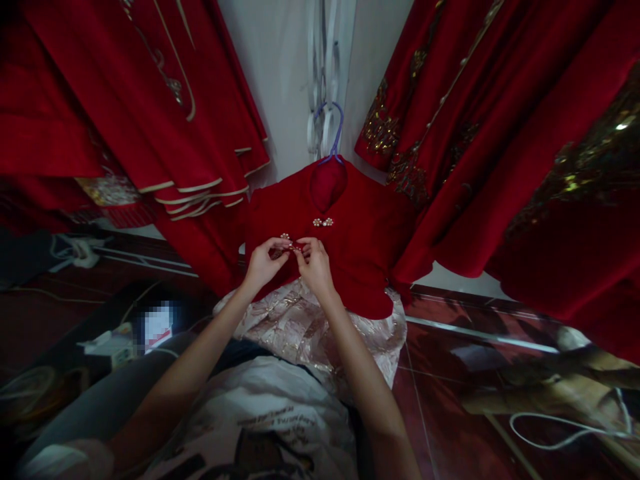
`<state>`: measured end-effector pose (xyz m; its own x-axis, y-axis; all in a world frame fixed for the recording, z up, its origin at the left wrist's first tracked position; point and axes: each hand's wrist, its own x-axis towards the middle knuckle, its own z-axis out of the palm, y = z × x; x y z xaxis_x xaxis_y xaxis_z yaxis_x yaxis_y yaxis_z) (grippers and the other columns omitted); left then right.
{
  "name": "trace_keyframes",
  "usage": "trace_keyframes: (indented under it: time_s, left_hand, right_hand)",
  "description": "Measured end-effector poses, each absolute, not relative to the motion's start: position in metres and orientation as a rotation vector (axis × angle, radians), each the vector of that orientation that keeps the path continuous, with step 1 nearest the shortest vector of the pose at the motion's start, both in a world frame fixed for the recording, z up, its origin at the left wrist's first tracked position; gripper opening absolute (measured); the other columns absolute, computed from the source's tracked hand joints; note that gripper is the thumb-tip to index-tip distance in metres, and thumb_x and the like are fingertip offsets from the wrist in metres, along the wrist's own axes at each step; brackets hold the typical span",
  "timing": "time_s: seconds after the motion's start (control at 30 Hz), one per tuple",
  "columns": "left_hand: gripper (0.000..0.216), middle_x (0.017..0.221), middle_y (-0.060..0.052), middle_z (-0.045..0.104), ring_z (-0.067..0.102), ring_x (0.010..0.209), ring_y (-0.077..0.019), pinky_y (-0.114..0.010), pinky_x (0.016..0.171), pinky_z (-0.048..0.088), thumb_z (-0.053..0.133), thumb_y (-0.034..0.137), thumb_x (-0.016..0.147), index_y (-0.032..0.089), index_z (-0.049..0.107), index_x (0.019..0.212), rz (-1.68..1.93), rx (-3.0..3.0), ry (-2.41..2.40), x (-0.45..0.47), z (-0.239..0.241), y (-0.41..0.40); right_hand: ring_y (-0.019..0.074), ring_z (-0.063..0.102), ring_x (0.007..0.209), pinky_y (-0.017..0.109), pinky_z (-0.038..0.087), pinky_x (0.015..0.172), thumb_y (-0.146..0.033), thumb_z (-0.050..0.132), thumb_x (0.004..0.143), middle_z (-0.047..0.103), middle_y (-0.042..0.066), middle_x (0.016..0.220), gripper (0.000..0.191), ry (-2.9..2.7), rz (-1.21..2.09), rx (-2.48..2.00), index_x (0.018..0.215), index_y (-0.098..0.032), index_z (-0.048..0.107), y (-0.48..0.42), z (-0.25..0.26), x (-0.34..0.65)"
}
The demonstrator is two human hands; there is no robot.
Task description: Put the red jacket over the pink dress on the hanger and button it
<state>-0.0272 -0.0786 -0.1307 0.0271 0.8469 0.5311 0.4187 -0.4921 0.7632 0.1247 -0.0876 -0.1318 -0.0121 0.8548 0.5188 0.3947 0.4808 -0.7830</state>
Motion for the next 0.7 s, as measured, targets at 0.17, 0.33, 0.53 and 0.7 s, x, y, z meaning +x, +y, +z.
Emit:
trace_keyframes:
  time_s: [0.17, 0.33, 0.53, 0.7]
  left_hand:
    - [0.023, 0.095, -0.005, 0.074, 0.069, 0.085, -0.015, -0.03, 0.086, 0.054, 0.063, 0.011, 0.073, 0.017, 0.068, 0.095, 1.475, 1.878, 1.313, -0.027, -0.131, -0.076]
    - [0.015, 0.09, -0.005, 0.074, 0.069, 0.08, -0.0149, -0.029, 0.08, 0.055, 0.067, 0.021, 0.076, 0.017, 0.07, 0.09, 1.518, 1.846, 1.27, -0.027, -0.131, -0.073]
    - [0.015, 0.091, -0.006, 0.075, 0.07, 0.08, -0.0163, -0.03, 0.08, 0.055, 0.066, 0.02, 0.076, 0.017, 0.073, 0.089, 1.512, 1.838, 1.305, -0.031, -0.125, -0.077]
    - [0.013, 0.088, -0.005, 0.076, 0.07, 0.079, -0.0164, -0.032, 0.084, 0.055, 0.067, 0.02, 0.077, 0.018, 0.074, 0.089, 1.476, 1.938, 1.306, -0.037, -0.121, -0.074]
  right_hand:
    - [0.0149, 0.059, 0.079, 0.026, 0.054, 0.065, -0.024, 0.057, 0.086, 0.058, 0.005, 0.091, 0.023, -1.591, 0.562, -1.078, 0.108, -0.018, 0.057, -0.083, -0.13, 0.125]
    - [0.0147, 0.059, 0.078, 0.026, 0.054, 0.064, -0.023, 0.058, 0.084, 0.058, 0.005, 0.091, 0.024, -1.609, 0.543, -1.067, 0.107, -0.018, 0.057, -0.077, -0.128, 0.123]
    - [0.0146, 0.06, 0.076, 0.026, 0.056, 0.063, -0.029, 0.057, 0.087, 0.059, 0.005, 0.088, 0.025, -1.585, 0.542, -1.037, 0.11, -0.019, 0.057, -0.075, -0.129, 0.121]
    - [0.014, 0.06, 0.075, 0.025, 0.056, 0.063, -0.03, 0.054, 0.089, 0.06, 0.006, 0.09, 0.023, -1.577, 0.476, -1.046, 0.108, -0.018, 0.059, -0.075, -0.127, 0.116]
